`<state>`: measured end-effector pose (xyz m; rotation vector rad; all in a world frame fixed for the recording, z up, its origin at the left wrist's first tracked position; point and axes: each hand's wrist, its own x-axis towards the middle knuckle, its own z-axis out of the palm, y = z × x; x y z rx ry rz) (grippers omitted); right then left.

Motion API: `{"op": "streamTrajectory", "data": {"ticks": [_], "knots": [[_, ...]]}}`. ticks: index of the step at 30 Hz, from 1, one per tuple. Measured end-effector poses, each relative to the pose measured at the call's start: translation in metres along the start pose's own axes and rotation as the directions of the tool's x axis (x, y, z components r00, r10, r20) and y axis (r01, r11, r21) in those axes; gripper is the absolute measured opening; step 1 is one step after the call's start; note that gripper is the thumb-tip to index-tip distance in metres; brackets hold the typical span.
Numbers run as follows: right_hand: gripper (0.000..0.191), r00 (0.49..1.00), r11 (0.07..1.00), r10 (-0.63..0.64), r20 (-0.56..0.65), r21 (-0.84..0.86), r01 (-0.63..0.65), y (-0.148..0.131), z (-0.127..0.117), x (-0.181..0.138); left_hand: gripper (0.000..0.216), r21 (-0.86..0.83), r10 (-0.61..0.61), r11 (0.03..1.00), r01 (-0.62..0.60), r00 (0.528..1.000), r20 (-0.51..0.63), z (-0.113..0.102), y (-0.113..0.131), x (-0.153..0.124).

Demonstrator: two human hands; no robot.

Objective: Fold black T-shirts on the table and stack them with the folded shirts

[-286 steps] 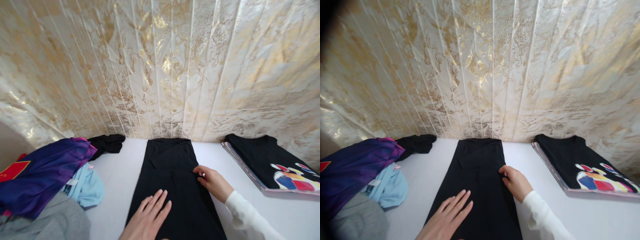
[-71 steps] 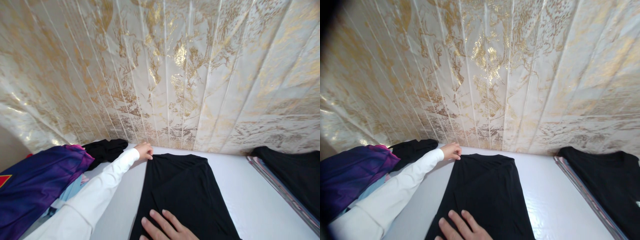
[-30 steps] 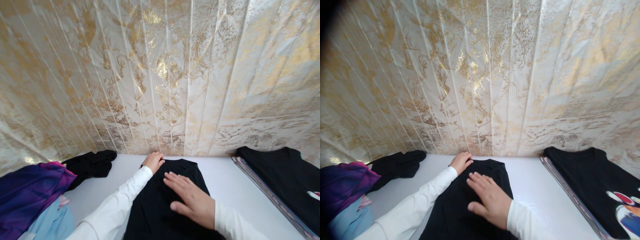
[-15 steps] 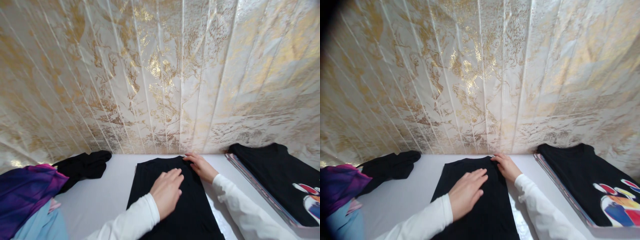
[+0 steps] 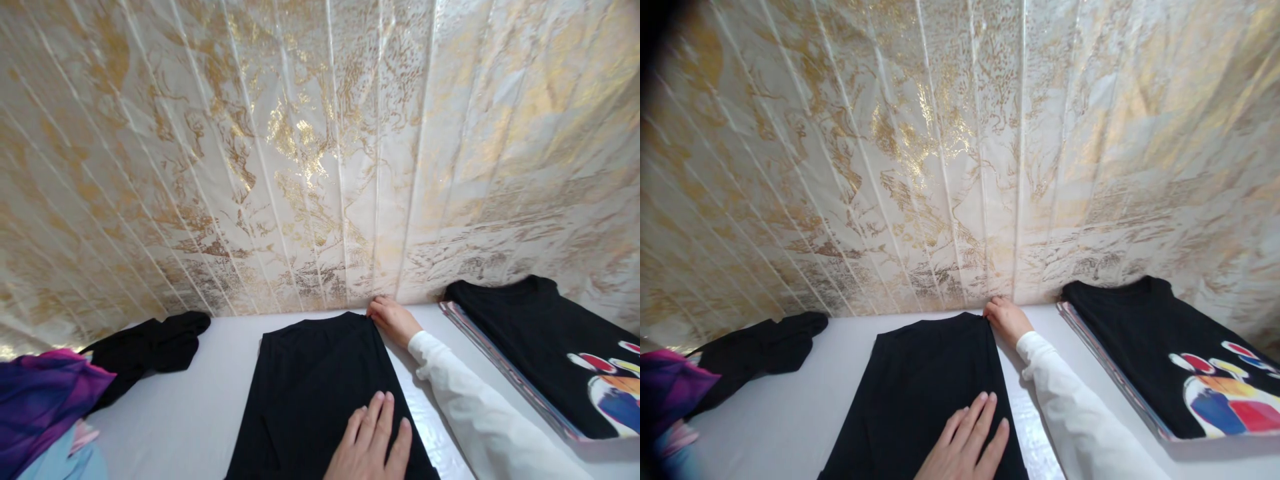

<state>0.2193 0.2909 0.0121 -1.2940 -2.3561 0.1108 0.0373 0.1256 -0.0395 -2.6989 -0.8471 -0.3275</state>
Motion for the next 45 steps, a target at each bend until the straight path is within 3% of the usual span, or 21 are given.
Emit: {"op": "streamTrajectory", "data": {"ticks": [4, 9, 14, 18, 21, 24, 26, 31, 35, 40, 45], "knots": [[0.022, 1.0, 1.0, -0.009, 0.001, 0.002, 0.009, -0.001, 0.0, -0.002, 0.038, -0.045, 0.007, 0.999, -0.006, 1.0, 0.03, -0.004, -0.003, 0.003], [0.03, 1.0, 1.0, 0.003, -0.03, 0.026, -0.002, -0.004, -0.004, -0.009, 0.046, -0.28, -0.044, 0.954, 0.107, 0.974, 0.222, -0.02, -0.024, 0.008], [0.03, 0.998, 0.986, -0.022, -0.053, 0.164, 0.031, -0.046, -0.01, -0.022, 0.078, -0.416, -0.122, 0.876, 0.243, 0.947, 0.297, -0.039, -0.044, -0.001], [0.028, 0.988, 0.974, -0.122, 0.091, 0.202, 0.102, -0.081, -0.005, -0.042, 0.081, -0.415, -0.161, 0.857, 0.306, 0.924, 0.348, -0.051, -0.053, -0.019], [0.04, 0.972, 0.981, -0.145, 0.184, 0.153, 0.117, -0.085, 0.007, -0.057, 0.082, -0.358, -0.231, 0.86, 0.364, 0.903, 0.362, -0.062, -0.067, -0.043], [0.053, 0.963, 0.984, -0.168, 0.212, 0.096, 0.151, -0.078, 0.02, -0.066, 0.077, -0.252, -0.402, 0.82, 0.514, 0.83, 0.386, -0.068, -0.087, -0.071], [0.055, 0.958, 0.982, -0.184, 0.221, 0.078, 0.171, -0.076, 0.024, -0.067, 0.074, -0.207, -0.464, 0.804, 0.557, 0.806, 0.368, -0.068, -0.103, -0.087], [0.058, 0.948, 0.981, -0.193, 0.253, 0.053, 0.185, -0.078, 0.022, -0.065, 0.069, -0.312, -0.345, 0.853, 0.418, 0.901, 0.263, -0.07, -0.143, -0.101], [0.059, 0.949, 0.981, -0.193, 0.248, 0.056, 0.185, -0.078, 0.022, -0.066, 0.048, -0.301, -0.44, 0.829, 0.471, 0.882, 0.167, -0.079, -0.179, -0.093], [0.059, 0.95, 0.981, -0.192, 0.244, 0.056, 0.184, -0.076, 0.024, -0.068, 0.025, -0.251, -0.419, 0.848, 0.467, 0.88, 0.222, -0.078, -0.215, -0.073], [0.059, 0.953, 0.98, -0.197, 0.229, 0.061, 0.188, -0.077, 0.024, -0.067, 0.002, -0.222, -0.383, 0.868, 0.444, 0.884, 0.268, -0.07, -0.228, -0.057]]}}
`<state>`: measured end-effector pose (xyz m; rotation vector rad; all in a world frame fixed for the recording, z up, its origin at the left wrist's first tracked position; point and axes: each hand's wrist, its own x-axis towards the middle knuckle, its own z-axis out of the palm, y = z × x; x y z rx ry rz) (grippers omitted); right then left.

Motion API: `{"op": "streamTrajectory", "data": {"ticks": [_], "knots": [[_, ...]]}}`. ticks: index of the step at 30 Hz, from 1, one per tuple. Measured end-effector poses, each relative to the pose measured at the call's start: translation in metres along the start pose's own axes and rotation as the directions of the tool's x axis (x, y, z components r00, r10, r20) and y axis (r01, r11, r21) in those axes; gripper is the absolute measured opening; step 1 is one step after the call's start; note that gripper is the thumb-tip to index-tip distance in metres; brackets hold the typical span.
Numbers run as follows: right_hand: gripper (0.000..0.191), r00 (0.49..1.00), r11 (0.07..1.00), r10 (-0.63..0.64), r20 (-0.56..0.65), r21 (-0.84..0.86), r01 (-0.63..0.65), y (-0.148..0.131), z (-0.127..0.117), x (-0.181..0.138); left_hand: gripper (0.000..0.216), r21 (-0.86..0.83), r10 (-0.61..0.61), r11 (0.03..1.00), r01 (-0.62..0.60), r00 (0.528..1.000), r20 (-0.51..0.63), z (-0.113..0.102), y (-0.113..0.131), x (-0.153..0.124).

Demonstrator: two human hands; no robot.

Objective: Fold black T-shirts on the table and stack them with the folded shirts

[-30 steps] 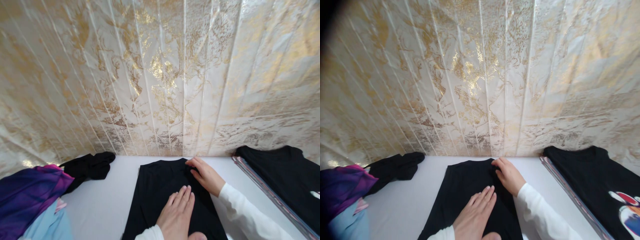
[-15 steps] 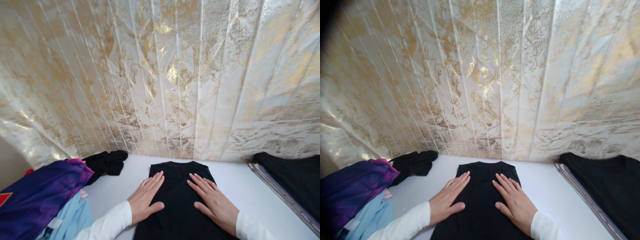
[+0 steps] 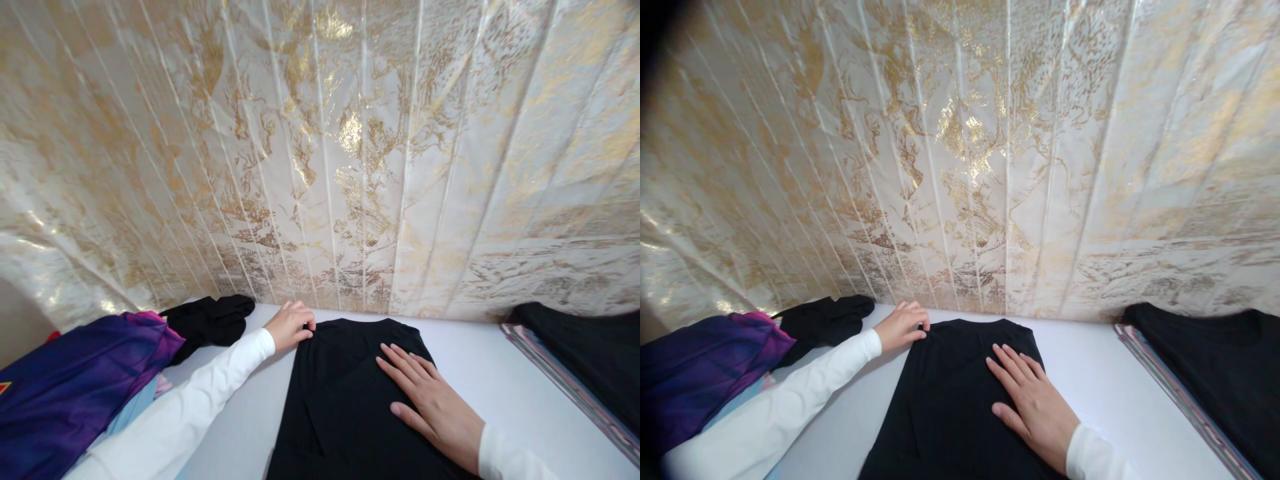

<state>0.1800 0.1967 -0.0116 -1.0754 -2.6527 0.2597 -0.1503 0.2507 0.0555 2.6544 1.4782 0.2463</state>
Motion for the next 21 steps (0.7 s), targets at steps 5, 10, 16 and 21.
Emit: {"op": "streamTrajectory", "data": {"ticks": [5, 10, 16, 21], "knots": [[0.059, 1.0, 1.0, 0.008, 0.013, -0.015, -0.008, 0.0, -0.001, 0.0, 0.003, 0.051, 0.027, 0.998, -0.03, 0.999, 0.045, 0.001, -0.001, 0.009], [0.058, 0.999, 0.999, 0.014, 0.035, -0.029, -0.013, -0.002, -0.003, 0.001, 0.005, 0.096, 0.065, 0.993, -0.072, 0.995, 0.08, 0.002, -0.003, 0.012], [0.058, 1.0, 1.0, 0.02, 0.023, -0.015, -0.02, -0.002, -0.002, 0.0, 0.007, 0.103, 0.048, 0.993, -0.052, 0.998, 0.04, 0.002, -0.002, 0.011], [0.059, 0.995, 0.995, 0.099, 0.026, -0.019, -0.099, 0.0, -0.019, 0.01, 0.018, 0.106, -0.014, 0.994, 0.025, 0.995, -0.1, 0.004, 0.034, -0.006]]}}
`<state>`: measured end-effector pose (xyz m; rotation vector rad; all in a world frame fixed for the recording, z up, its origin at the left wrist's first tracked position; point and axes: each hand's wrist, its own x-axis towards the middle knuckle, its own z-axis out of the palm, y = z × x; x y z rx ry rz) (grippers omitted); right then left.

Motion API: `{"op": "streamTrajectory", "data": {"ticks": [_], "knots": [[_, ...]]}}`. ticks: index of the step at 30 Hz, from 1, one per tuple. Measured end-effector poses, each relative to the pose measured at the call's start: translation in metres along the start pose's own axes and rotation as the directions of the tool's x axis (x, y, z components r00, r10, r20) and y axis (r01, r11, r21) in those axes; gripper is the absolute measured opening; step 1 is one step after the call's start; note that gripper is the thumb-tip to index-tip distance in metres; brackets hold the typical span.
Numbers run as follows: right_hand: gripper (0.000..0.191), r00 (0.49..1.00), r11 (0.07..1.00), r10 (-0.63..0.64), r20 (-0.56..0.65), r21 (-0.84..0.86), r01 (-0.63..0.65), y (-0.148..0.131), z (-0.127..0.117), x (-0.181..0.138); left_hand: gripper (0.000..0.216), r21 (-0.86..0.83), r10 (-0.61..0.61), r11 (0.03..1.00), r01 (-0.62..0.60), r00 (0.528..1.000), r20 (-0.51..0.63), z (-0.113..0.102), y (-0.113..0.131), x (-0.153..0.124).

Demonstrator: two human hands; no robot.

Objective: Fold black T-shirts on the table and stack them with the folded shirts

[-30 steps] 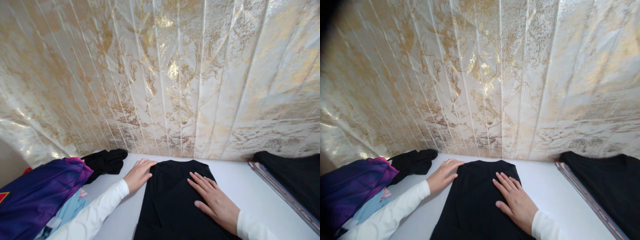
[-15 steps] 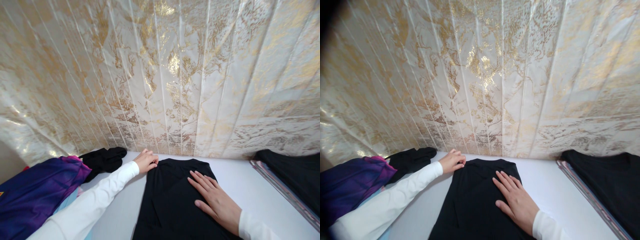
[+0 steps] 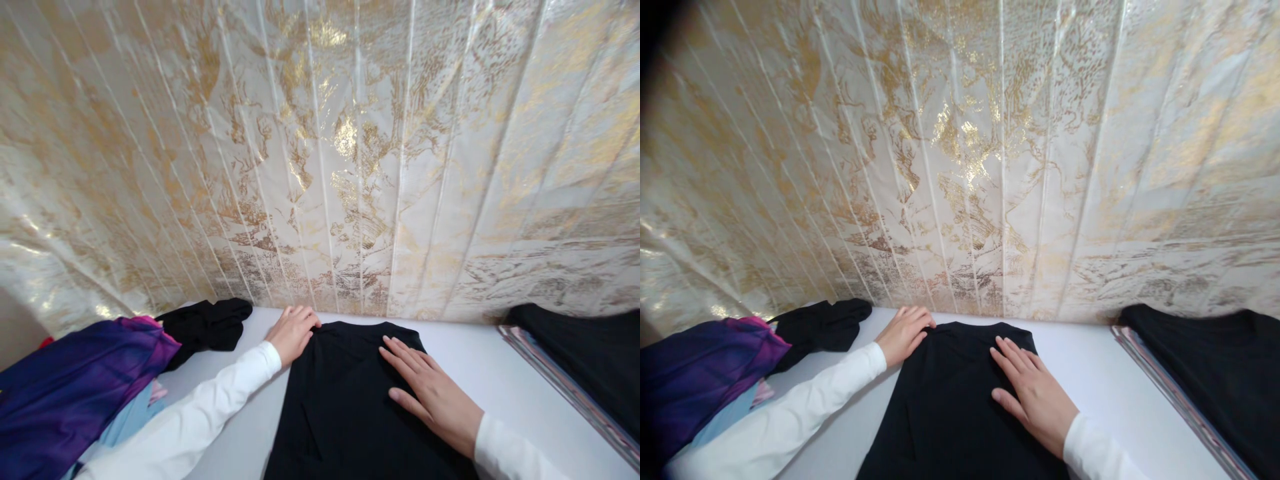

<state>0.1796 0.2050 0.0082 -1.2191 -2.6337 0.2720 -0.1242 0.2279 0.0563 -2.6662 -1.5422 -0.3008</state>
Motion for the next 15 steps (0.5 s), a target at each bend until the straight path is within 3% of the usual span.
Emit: {"op": "streamTrajectory", "data": {"ticks": [3, 6, 10, 15], "knots": [[0.06, 1.0, 1.0, 0.003, -0.004, 0.003, -0.003, -0.001, -0.009, 0.014, 0.027, -0.075, 0.039, 0.996, -0.042, 0.999, -0.038, 0.009, 0.035, -0.015], [0.062, 1.0, 1.0, 0.009, -0.008, 0.006, -0.009, -0.001, -0.004, 0.027, 0.048, -0.122, 0.052, 0.991, -0.048, 0.998, 0.029, 0.025, 0.054, -0.022], [0.061, 0.999, 0.999, 0.045, -0.016, -0.023, -0.045, 0.0, 0.01, 0.034, 0.072, -0.079, -0.059, 0.994, 0.072, 0.986, 0.156, 0.04, 0.047, -0.015], [0.059, 0.999, 0.998, 0.05, -0.014, -0.041, -0.05, 0.0, 0.011, 0.033, 0.07, -0.058, -0.073, 0.995, 0.08, 0.992, 0.105, 0.044, 0.042, -0.011]]}}
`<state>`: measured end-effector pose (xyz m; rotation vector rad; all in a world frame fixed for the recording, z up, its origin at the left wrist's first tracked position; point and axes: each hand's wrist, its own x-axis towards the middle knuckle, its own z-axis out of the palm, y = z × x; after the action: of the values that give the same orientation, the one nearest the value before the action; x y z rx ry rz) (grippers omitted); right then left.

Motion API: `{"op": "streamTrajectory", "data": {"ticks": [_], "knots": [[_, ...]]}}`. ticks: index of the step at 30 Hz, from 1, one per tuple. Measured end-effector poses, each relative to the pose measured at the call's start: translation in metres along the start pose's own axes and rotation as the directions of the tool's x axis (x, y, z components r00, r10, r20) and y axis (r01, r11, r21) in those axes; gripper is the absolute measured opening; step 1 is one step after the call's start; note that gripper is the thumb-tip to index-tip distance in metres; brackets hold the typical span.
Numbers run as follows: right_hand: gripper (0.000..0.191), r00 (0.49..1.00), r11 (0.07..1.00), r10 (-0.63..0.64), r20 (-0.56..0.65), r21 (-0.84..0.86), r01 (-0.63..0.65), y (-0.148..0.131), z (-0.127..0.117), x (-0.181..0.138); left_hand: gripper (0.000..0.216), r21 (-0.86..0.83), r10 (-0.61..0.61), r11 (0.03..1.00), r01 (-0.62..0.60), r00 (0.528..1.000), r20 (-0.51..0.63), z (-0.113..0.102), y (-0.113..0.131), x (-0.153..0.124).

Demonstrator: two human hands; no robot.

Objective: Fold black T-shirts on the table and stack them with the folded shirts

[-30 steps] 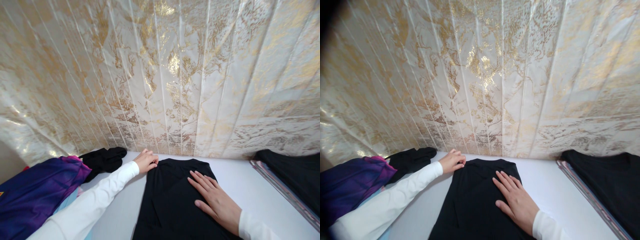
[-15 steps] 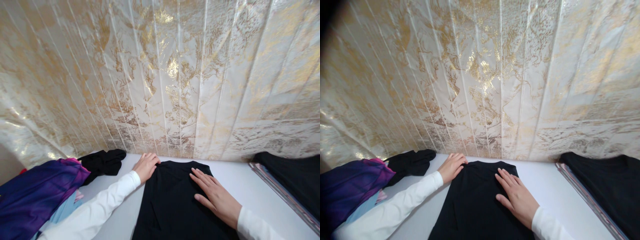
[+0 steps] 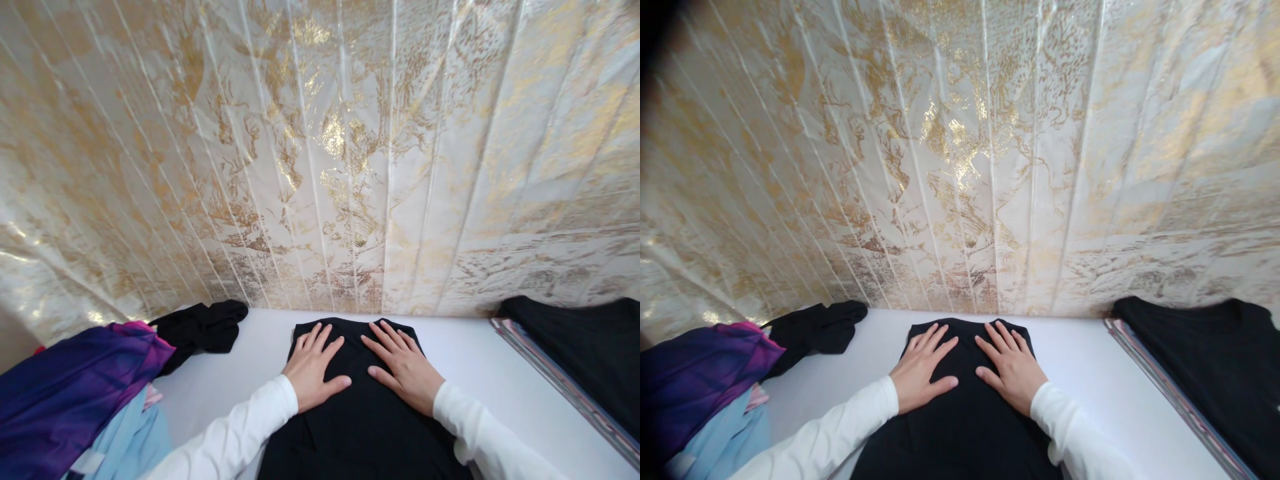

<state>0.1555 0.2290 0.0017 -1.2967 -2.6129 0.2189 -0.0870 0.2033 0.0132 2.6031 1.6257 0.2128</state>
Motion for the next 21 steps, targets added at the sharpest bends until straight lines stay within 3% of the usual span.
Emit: {"op": "streamTrajectory", "data": {"ticks": [5, 10, 15, 21], "knots": [[0.06, 1.0, 1.0, 0.003, 0.006, -0.003, -0.003, 0.001, -0.001, 0.0, 0.067, -0.008, 0.035, 0.999, -0.036, 0.993, -0.116, -0.011, 0.004, -0.002], [0.06, 1.0, 1.0, -0.006, -0.002, 0.013, 0.006, 0.001, -0.002, -0.001, 0.018, 0.14, -0.128, 0.977, 0.161, 0.966, -0.223, -0.039, -0.023, 0.013], [0.06, 1.0, 1.0, 0.0, -0.012, 0.011, 0.0, 0.0, -0.003, -0.001, 0.008, 0.202, -0.154, 0.963, 0.177, 0.981, -0.12, -0.051, -0.054, 0.034], [0.059, 1.0, 1.0, 0.008, -0.003, 0.018, -0.008, -0.001, -0.004, -0.001, 0.006, 0.261, -0.185, 0.948, 0.183, 0.983, -0.017, -0.052, -0.049, 0.042]]}}
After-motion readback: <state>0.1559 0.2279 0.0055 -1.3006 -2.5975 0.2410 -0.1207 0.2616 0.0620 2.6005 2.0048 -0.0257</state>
